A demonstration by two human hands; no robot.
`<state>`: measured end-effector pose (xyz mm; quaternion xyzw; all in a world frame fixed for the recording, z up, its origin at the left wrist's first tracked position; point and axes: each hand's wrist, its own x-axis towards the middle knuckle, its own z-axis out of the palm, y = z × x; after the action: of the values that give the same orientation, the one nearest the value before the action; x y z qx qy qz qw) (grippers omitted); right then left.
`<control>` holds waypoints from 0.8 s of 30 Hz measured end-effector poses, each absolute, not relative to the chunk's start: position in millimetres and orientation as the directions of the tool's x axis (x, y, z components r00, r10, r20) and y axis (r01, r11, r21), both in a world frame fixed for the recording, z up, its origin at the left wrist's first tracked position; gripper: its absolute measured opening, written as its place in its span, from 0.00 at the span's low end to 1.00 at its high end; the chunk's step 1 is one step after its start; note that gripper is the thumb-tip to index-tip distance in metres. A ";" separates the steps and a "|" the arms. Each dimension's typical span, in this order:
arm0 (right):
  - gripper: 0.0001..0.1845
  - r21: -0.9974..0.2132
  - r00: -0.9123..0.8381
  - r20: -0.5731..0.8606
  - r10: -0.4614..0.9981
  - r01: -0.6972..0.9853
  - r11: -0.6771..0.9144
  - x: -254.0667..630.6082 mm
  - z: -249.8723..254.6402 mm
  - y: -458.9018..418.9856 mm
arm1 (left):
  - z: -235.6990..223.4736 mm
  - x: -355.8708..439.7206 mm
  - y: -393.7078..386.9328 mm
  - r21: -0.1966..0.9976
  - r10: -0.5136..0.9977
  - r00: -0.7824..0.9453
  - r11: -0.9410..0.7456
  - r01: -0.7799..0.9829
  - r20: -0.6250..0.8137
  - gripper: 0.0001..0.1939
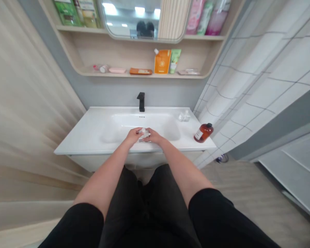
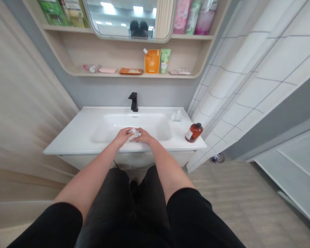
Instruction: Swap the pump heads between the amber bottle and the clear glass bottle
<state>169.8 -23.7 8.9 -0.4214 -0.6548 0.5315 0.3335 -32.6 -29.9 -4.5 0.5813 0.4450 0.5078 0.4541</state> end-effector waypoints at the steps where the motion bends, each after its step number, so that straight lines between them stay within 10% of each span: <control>1: 0.38 -0.973 -0.415 -0.003 0.910 0.210 0.093 170.1 9.3 -23.6 | -4.9 -33.1 -29.5 0.978 0.978 0.083 -0.196 0.069 0.191 0.24; 24: 0.41 -0.950 -0.393 -0.008 0.920 0.290 0.116 168.2 -8.6 -10.2 | -3.4 -26.9 -30.2 0.976 0.975 0.066 -0.215 0.021 0.213 0.32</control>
<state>168.2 -10.2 -8.6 -0.4482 -0.6747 0.4911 0.3205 -26.9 -30.2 -3.4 0.5735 0.4342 0.5279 0.4517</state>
